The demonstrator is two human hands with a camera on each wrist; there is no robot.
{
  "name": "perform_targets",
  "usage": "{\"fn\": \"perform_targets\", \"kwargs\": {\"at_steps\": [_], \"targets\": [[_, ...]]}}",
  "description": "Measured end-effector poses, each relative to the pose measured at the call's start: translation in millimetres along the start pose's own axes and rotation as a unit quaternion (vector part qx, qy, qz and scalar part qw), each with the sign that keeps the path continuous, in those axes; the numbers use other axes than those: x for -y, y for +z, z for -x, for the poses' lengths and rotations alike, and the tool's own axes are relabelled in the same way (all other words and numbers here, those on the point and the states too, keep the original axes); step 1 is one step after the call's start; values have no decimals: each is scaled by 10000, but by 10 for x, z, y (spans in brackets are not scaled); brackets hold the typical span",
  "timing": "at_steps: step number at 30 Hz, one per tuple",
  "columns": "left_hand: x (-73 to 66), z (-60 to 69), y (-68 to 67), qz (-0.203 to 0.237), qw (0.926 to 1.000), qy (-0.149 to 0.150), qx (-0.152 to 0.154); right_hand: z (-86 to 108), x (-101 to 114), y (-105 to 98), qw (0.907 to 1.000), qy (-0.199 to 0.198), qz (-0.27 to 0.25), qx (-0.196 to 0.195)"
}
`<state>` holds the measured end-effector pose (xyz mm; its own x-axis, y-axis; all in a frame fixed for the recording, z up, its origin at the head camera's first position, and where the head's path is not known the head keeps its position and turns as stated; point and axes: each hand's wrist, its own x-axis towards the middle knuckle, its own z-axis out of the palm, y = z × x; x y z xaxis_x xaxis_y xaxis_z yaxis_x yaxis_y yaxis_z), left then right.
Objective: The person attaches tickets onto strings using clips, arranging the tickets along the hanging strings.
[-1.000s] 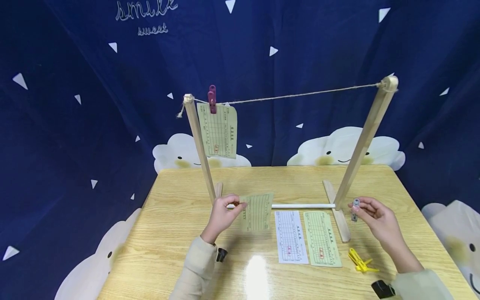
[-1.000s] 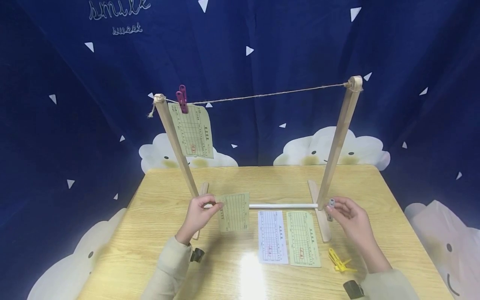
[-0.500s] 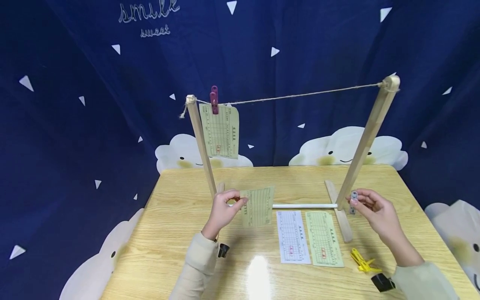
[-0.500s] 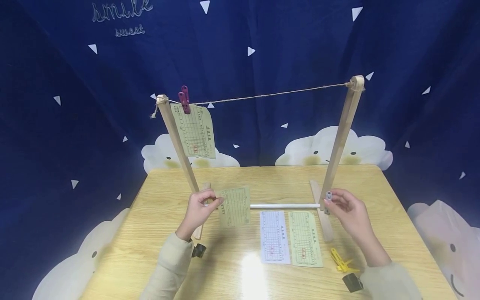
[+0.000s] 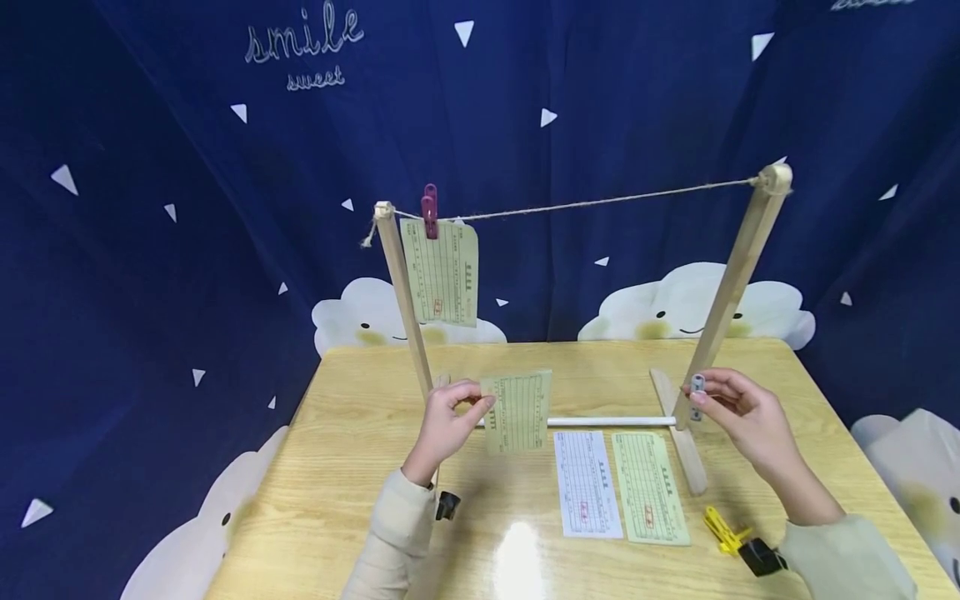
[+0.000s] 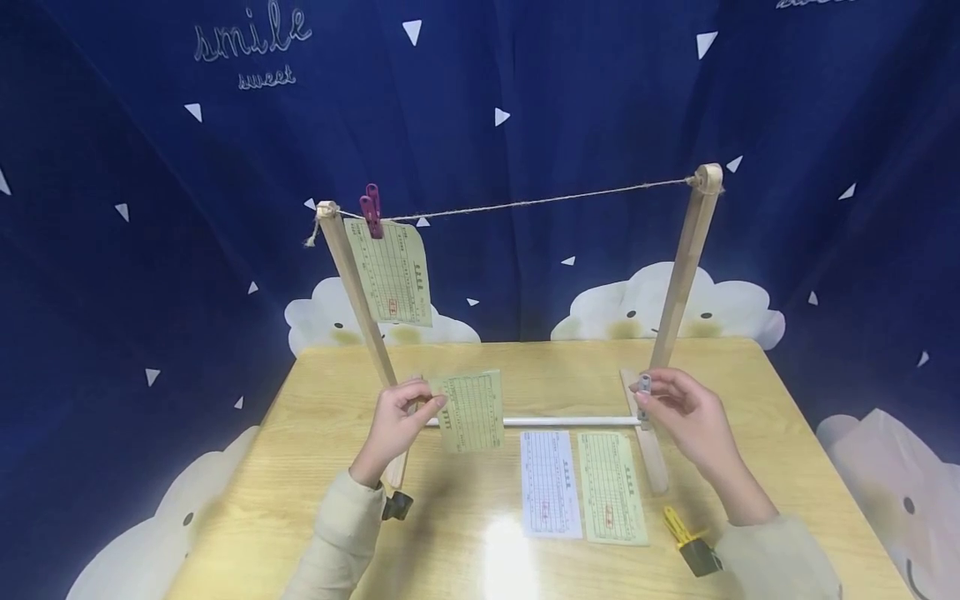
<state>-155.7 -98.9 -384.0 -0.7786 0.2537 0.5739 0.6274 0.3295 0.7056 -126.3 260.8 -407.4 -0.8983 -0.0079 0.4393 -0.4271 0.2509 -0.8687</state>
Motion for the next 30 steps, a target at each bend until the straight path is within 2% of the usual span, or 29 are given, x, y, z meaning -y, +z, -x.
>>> {"fn": "perform_targets", "kwargs": {"at_steps": [6, 14, 19, 23, 30], "targets": [[-39, -27, 12, -55, 10000, 16, -77, -79, 89, 30, 9991, -77, 408, 30], [-134, -151, 43, 111, 9993, 323, -140, -222, 153, 48, 9990, -326, 237, 190], [-221, -226, 60, 107, 9997, 194, -105, -304, 214, 68, 9989, -375, 166, 229], [-273, -282, 70, 119, 9998, 142, -111, -378, 280, 89, 9983, -508, -60, 282], [-317, -346, 87, 110, 9991, 341, -224, -507, 372, 121, 9914, -867, -856, 470]]}}
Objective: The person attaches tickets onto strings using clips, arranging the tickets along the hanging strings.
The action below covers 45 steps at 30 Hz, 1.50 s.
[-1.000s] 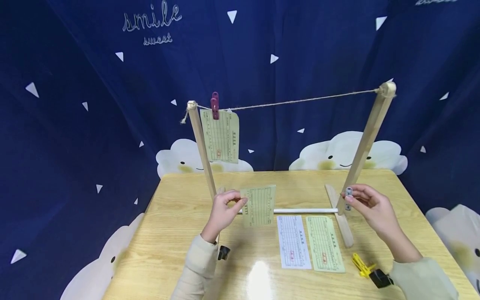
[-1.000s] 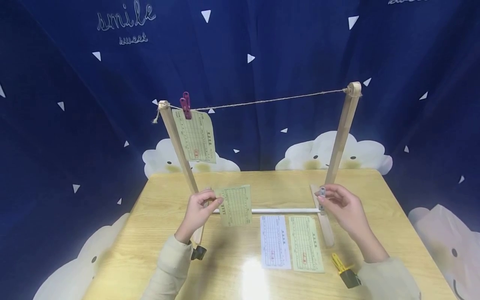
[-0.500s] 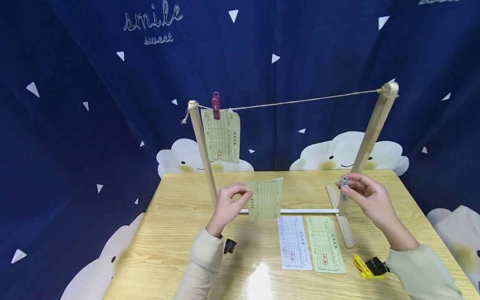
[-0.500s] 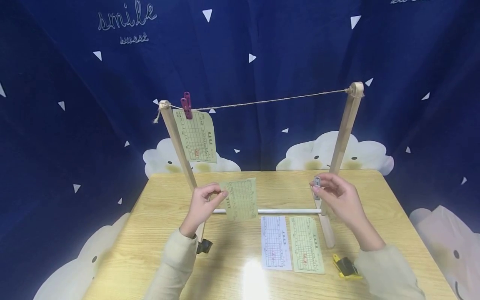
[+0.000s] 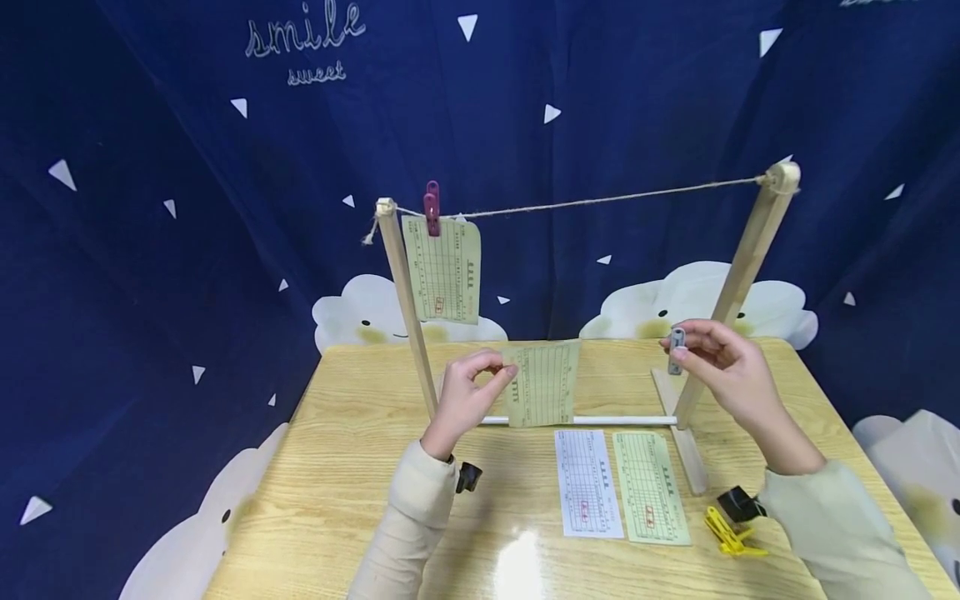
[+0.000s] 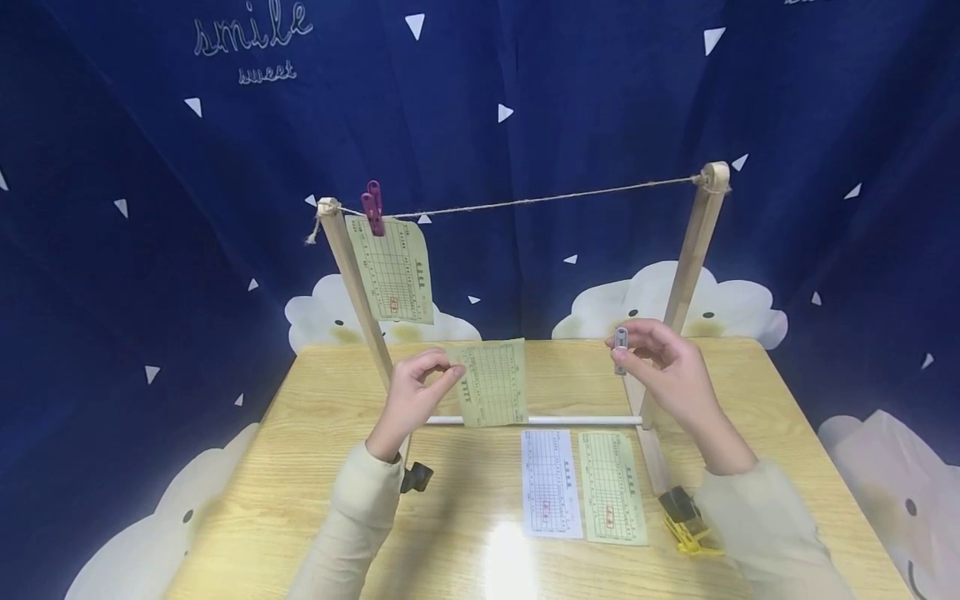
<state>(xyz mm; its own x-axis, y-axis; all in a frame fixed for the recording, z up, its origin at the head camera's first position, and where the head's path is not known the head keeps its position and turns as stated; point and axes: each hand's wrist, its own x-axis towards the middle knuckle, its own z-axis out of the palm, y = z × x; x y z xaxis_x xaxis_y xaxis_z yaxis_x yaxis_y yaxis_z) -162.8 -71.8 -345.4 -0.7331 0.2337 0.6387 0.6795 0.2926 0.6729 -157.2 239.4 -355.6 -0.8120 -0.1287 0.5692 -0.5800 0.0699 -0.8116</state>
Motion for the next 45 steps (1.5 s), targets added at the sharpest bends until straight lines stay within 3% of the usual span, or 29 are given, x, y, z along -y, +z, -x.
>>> {"fn": "perform_targets", "kwargs": {"at_steps": [8, 11, 13, 18, 25, 34, 45], "targets": [[178, -73, 39, 87, 9988, 388, -279, -146, 94, 53, 9998, -132, -134, 26], [131, -106, 28, 332, 9974, 505, -386, -185, 122, 81, 9993, -230, -289, 52], [23, -128, 7, 516, 9963, 526, -441, -208, 132, 98, 9987, -297, -414, 87], [-40, -179, -9, 685, 9943, 625, -535, -271, 173, 126, 9958, -516, -738, 156], [147, -258, 7, 1022, 9904, 732, -579, -340, 276, 174, 9949, -511, -866, 31], [131, -401, -11, 1057, 9871, 1037, -607, -471, 356, 219, 9948, -598, -828, -26], [109, -607, -109, 1040, 9868, 1045, -663, -755, 566, 287, 9933, -819, -814, -66]]}}
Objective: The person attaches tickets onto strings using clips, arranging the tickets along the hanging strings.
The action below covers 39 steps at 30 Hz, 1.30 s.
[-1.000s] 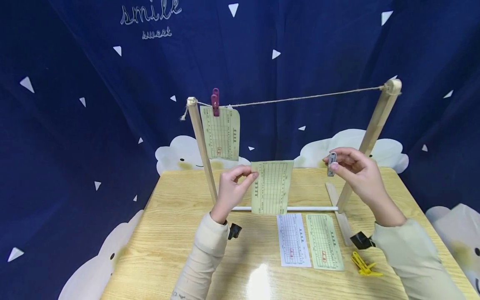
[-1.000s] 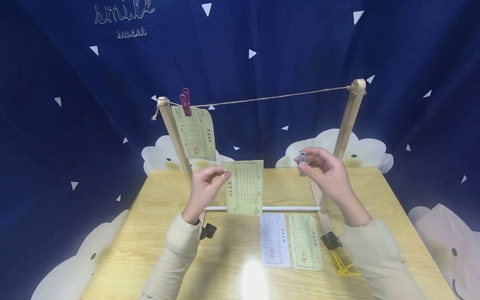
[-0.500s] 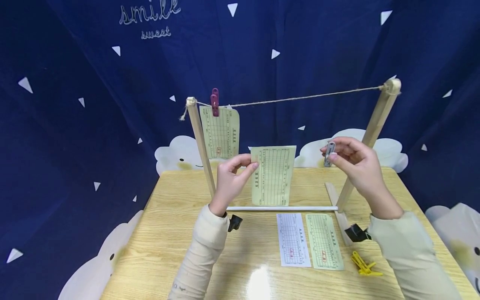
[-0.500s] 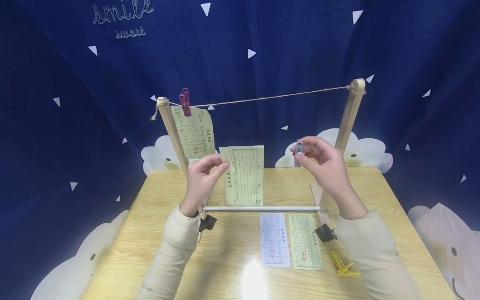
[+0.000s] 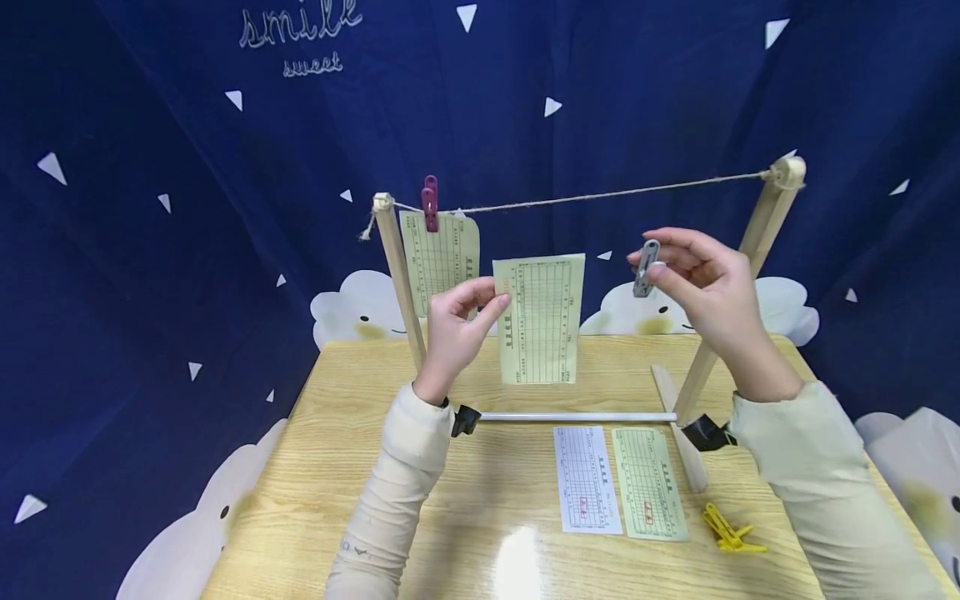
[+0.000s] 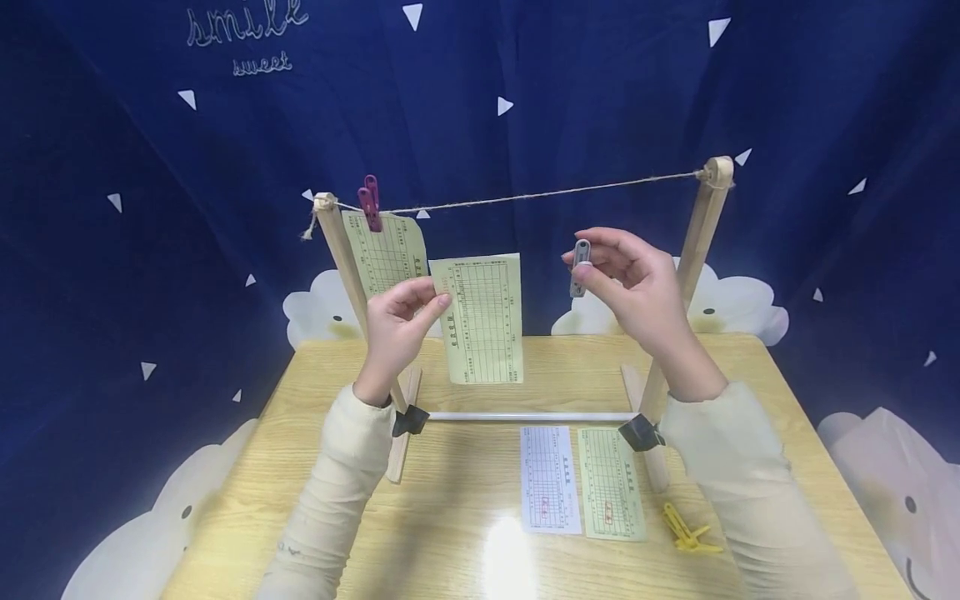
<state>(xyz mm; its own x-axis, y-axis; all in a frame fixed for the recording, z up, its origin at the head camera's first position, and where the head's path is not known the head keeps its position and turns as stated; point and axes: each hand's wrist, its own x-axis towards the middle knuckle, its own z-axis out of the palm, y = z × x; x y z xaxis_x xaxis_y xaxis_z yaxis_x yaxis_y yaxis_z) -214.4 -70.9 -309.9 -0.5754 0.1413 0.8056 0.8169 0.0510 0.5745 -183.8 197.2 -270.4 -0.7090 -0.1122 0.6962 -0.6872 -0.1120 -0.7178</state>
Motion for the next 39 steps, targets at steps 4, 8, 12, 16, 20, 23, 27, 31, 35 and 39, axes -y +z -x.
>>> {"fn": "perform_targets", "kwargs": {"at_steps": [4, 8, 12, 16, 20, 23, 27, 31, 35, 39], "targets": [[13, -51, -31, 41, 9999, -88, -67, -106, 62, 40, 10000, -3, -11, 8], [33, -89, -53, 59, 9997, -206, -116, -212, 106, 67, 9999, -68, -97, 65], [38, -126, -75, 15, 9990, -368, -233, -324, 164, 97, 9997, -192, 47, 162], [34, -170, -95, 20, 9987, -431, -275, -434, 235, 135, 9986, -267, 345, 299], [29, -214, -115, -61, 9986, -444, -277, -546, 312, 189, 9982, -93, 465, 377], [30, -250, -130, -104, 9979, -563, -315, -645, 354, 222, 9960, 55, 748, 477], [48, -299, -141, -99, 9964, -754, -361, -778, 396, 277, 9893, 136, 1296, 660], [62, -343, -139, -110, 9960, -809, -375, -892, 408, 351, 9822, 78, 1698, 799], [78, -374, -127, -113, 9958, -825, -392, -956, 383, 415, 9779, -36, 1897, 874], [107, -396, -117, -129, 9956, -851, -381, -1006, 354, 465, 9768, -42, 1933, 916]]}}
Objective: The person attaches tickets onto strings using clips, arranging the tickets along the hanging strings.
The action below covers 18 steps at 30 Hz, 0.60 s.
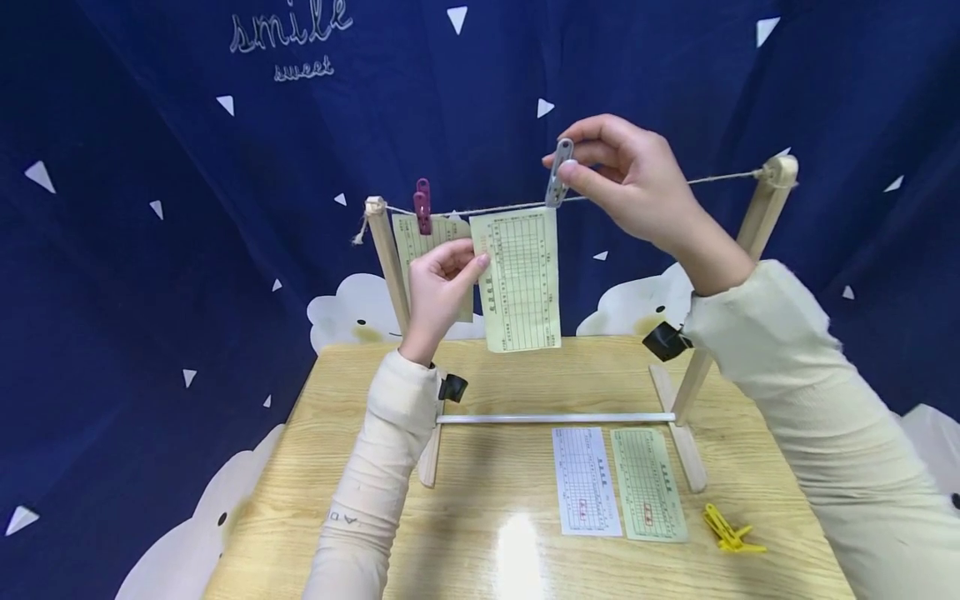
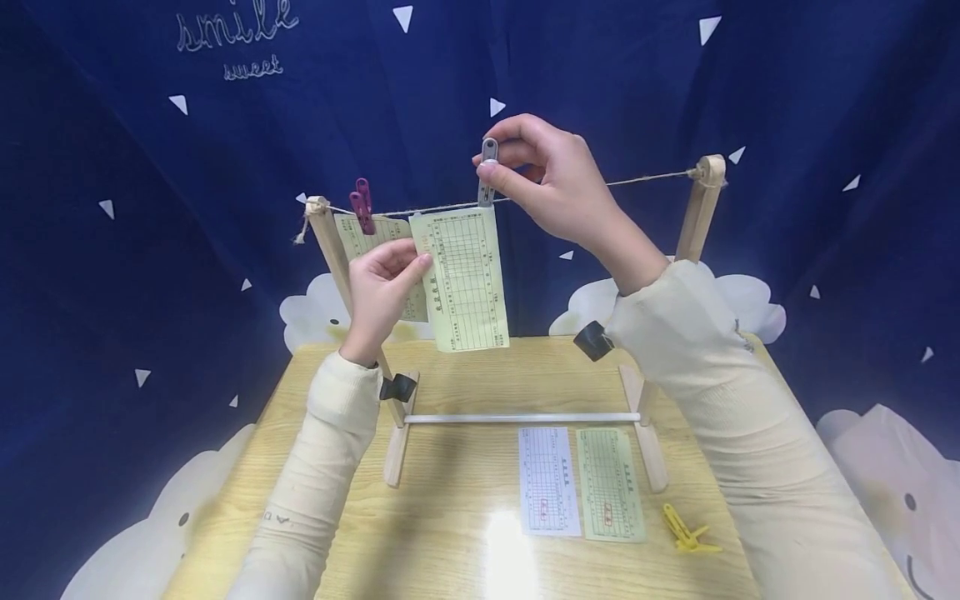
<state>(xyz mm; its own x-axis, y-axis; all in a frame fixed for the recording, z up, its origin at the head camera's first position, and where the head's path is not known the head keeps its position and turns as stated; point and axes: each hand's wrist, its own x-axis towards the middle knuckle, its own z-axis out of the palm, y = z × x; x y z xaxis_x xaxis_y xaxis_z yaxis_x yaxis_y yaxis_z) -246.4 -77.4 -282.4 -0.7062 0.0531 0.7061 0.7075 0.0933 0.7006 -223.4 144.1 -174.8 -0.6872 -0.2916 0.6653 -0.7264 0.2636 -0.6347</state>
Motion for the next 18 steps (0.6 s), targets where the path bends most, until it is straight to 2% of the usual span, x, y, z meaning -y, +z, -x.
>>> {"fn": "perform_targets", "kwargs": {"at_steps": [4, 11, 18], "targets": [[19, -14, -1, -21, 10000, -10, -32, -79, -18, 50, 9998, 145, 38, 150], [39, -30, 5, -101, 9999, -11, -45, -215, -78, 126, 9965, 260, 513, 601], [35, -30, 8, -153, 9998, -25, -128, -321, -97, 192, 9975, 301, 435, 461]]}}
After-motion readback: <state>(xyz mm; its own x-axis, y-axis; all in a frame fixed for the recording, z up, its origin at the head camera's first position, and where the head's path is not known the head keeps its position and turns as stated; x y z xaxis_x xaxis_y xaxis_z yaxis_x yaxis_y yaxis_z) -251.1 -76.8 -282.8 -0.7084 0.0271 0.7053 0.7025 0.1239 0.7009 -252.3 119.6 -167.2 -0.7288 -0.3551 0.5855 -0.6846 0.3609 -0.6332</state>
